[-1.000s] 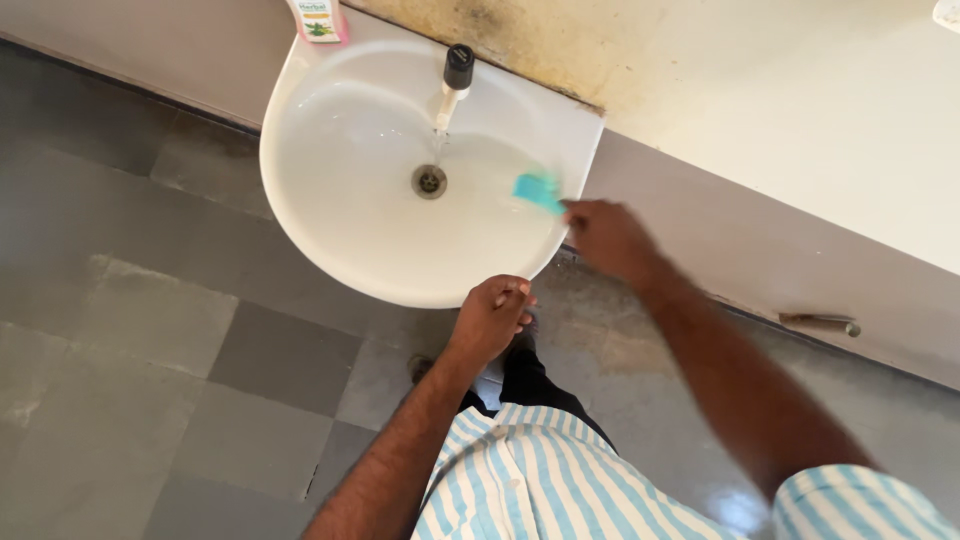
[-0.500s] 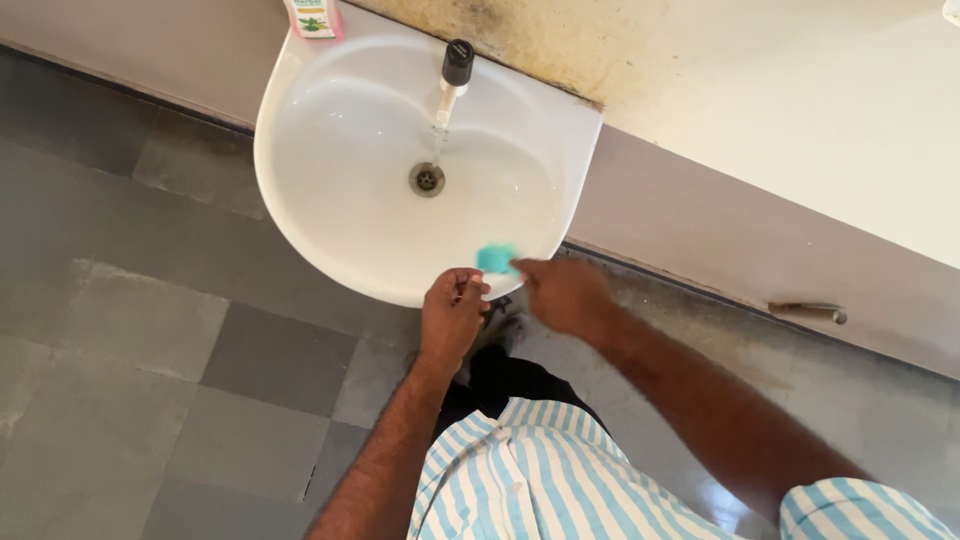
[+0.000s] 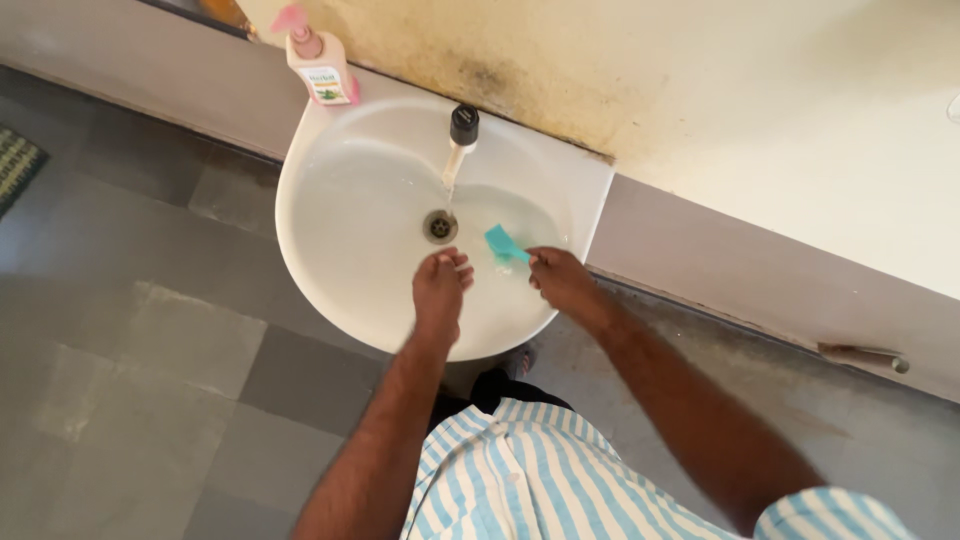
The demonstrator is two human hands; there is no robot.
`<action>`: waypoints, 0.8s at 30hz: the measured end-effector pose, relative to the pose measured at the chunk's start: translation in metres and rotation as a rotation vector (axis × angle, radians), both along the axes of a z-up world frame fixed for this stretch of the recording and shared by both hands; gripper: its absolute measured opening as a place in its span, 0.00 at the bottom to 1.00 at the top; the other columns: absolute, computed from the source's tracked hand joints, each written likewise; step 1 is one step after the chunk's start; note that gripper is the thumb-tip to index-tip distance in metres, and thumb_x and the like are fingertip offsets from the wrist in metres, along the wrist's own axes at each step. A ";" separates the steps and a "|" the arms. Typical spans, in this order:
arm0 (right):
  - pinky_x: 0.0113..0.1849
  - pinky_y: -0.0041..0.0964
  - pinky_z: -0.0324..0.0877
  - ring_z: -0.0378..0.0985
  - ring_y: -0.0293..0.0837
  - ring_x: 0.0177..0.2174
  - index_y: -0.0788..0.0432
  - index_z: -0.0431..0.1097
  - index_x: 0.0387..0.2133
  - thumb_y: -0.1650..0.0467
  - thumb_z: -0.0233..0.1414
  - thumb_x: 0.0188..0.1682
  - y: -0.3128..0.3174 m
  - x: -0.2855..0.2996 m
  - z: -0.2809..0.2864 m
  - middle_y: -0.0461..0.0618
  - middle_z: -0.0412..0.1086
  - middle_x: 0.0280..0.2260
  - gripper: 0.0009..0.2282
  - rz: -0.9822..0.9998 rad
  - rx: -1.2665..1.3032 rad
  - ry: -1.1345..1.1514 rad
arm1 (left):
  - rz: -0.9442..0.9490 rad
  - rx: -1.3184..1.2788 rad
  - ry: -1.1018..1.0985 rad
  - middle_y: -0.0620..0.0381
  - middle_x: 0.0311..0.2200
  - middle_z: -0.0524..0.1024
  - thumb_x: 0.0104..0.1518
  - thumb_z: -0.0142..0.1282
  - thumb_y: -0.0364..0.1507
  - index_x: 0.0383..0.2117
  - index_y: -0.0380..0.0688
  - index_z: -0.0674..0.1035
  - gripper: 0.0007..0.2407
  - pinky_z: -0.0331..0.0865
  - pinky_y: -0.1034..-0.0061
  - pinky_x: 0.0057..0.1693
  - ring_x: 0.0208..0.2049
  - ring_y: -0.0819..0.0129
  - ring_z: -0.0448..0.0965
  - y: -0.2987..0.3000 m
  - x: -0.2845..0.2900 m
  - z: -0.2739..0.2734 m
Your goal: The person scrubs a white wall-mounted sink with a teal brush, repeatedly rinsing the brush under running water and wiping the basin and faucet area. A pink soap dispenser is moved aside during the process.
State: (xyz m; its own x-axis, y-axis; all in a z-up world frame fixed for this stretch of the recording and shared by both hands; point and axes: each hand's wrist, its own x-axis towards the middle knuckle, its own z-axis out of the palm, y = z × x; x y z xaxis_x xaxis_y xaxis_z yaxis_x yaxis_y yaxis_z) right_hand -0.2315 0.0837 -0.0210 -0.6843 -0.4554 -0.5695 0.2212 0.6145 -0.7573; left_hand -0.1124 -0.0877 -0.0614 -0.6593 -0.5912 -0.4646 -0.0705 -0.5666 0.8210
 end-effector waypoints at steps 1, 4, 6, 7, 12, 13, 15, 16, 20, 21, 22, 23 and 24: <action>0.25 0.33 0.64 0.67 0.37 0.23 0.57 0.71 0.55 0.66 0.45 0.57 -0.002 0.006 -0.001 0.46 0.70 0.28 0.16 -0.056 -0.035 -0.084 | 0.051 0.090 0.008 0.51 0.40 0.76 0.67 0.39 0.28 0.49 0.33 0.73 0.13 0.76 0.71 0.47 0.35 0.64 0.77 -0.014 -0.014 -0.006; 0.22 0.29 0.57 0.58 0.33 0.20 0.58 0.70 0.56 0.66 0.42 0.58 -0.001 0.023 0.011 0.41 0.64 0.23 0.17 -0.182 -0.127 -0.260 | 0.073 0.348 0.017 0.51 0.39 0.76 0.67 0.35 0.29 0.46 0.35 0.74 0.13 0.78 0.71 0.51 0.38 0.63 0.80 -0.057 -0.056 -0.020; 0.21 0.28 0.56 0.56 0.32 0.19 0.58 0.70 0.57 0.66 0.41 0.58 -0.001 0.030 0.021 0.41 0.62 0.23 0.17 -0.192 -0.169 -0.281 | 0.085 0.421 0.060 0.49 0.36 0.75 0.67 0.37 0.26 0.42 0.35 0.74 0.10 0.79 0.69 0.49 0.36 0.61 0.79 -0.076 -0.082 -0.032; 0.21 0.28 0.57 0.56 0.32 0.19 0.58 0.70 0.57 0.66 0.41 0.59 -0.003 0.029 0.024 0.41 0.62 0.23 0.17 -0.191 -0.184 -0.267 | 0.088 0.458 0.079 0.48 0.35 0.75 0.67 0.38 0.24 0.39 0.35 0.74 0.09 0.80 0.68 0.48 0.35 0.59 0.78 -0.084 -0.094 -0.039; 0.22 0.27 0.59 0.57 0.32 0.20 0.58 0.69 0.57 0.66 0.41 0.59 -0.002 0.043 0.031 0.41 0.63 0.23 0.17 -0.290 -0.180 -0.212 | -0.019 0.689 0.124 0.48 0.25 0.71 0.64 0.42 0.28 0.27 0.38 0.70 0.08 0.70 0.68 0.34 0.26 0.58 0.73 -0.104 -0.125 -0.071; 0.22 0.27 0.60 0.58 0.31 0.20 0.57 0.68 0.58 0.65 0.42 0.59 -0.007 0.048 0.032 0.41 0.63 0.24 0.17 -0.315 -0.132 -0.184 | -0.046 0.721 0.131 0.48 0.23 0.70 0.62 0.42 0.28 0.26 0.40 0.69 0.08 0.69 0.68 0.32 0.25 0.58 0.72 -0.106 -0.127 -0.072; 0.23 0.25 0.63 0.61 0.30 0.21 0.55 0.67 0.58 0.65 0.42 0.59 -0.022 0.058 0.034 0.41 0.64 0.24 0.17 -0.371 -0.036 -0.131 | -0.136 0.754 0.066 0.49 0.24 0.71 0.61 0.42 0.27 0.26 0.39 0.69 0.07 0.69 0.67 0.33 0.26 0.57 0.73 -0.109 -0.128 -0.067; 0.23 0.26 0.61 0.60 0.31 0.21 0.56 0.68 0.58 0.65 0.42 0.59 -0.031 0.065 0.035 0.41 0.64 0.23 0.17 -0.411 -0.063 -0.153 | -0.177 0.773 0.030 0.49 0.24 0.71 0.61 0.42 0.26 0.26 0.39 0.70 0.07 0.70 0.67 0.34 0.26 0.57 0.73 -0.112 -0.126 -0.063; 0.22 0.27 0.59 0.58 0.32 0.20 0.56 0.69 0.57 0.65 0.42 0.59 -0.072 0.089 0.037 0.41 0.62 0.23 0.17 -0.534 -0.162 -0.210 | -0.427 0.690 -0.072 0.46 0.27 0.73 0.63 0.42 0.27 0.29 0.35 0.72 0.09 0.70 0.67 0.35 0.28 0.57 0.74 -0.130 -0.122 -0.042; 0.22 0.27 0.59 0.58 0.31 0.20 0.56 0.69 0.57 0.65 0.42 0.59 -0.083 0.095 0.038 0.41 0.62 0.23 0.17 -0.554 -0.186 -0.218 | -0.418 0.694 -0.103 0.46 0.29 0.74 0.64 0.42 0.27 0.31 0.34 0.73 0.09 0.72 0.66 0.37 0.30 0.57 0.75 -0.134 -0.123 -0.036; 0.22 0.27 0.59 0.58 0.31 0.20 0.56 0.69 0.57 0.65 0.42 0.59 -0.094 0.099 0.040 0.40 0.62 0.23 0.17 -0.579 -0.184 -0.229 | -0.409 0.695 -0.128 0.45 0.31 0.75 0.65 0.42 0.26 0.33 0.32 0.73 0.09 0.74 0.65 0.40 0.33 0.56 0.76 -0.139 -0.125 -0.030; 0.22 0.27 0.58 0.58 0.31 0.20 0.56 0.69 0.57 0.65 0.42 0.58 -0.103 0.103 0.043 0.40 0.62 0.23 0.17 -0.603 -0.183 -0.241 | -0.471 0.573 -0.121 0.47 0.33 0.75 0.65 0.43 0.27 0.36 0.32 0.74 0.09 0.74 0.67 0.43 0.34 0.59 0.77 -0.145 -0.122 -0.025; 0.22 0.27 0.58 0.58 0.31 0.20 0.56 0.69 0.57 0.65 0.43 0.58 -0.112 0.105 0.045 0.40 0.62 0.23 0.17 -0.627 -0.185 -0.253 | -0.532 0.447 -0.112 0.49 0.34 0.76 0.65 0.44 0.27 0.38 0.31 0.75 0.09 0.75 0.69 0.45 0.36 0.61 0.77 -0.152 -0.118 -0.021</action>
State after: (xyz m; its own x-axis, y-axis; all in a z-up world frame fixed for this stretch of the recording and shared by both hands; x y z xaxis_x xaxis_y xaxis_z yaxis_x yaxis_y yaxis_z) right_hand -0.1262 -0.0279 0.0241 -0.7060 -0.1226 -0.6975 0.6755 0.1795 -0.7152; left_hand -0.2305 -0.2399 -0.0824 -0.7398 0.0622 -0.6700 -0.5027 -0.7129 0.4889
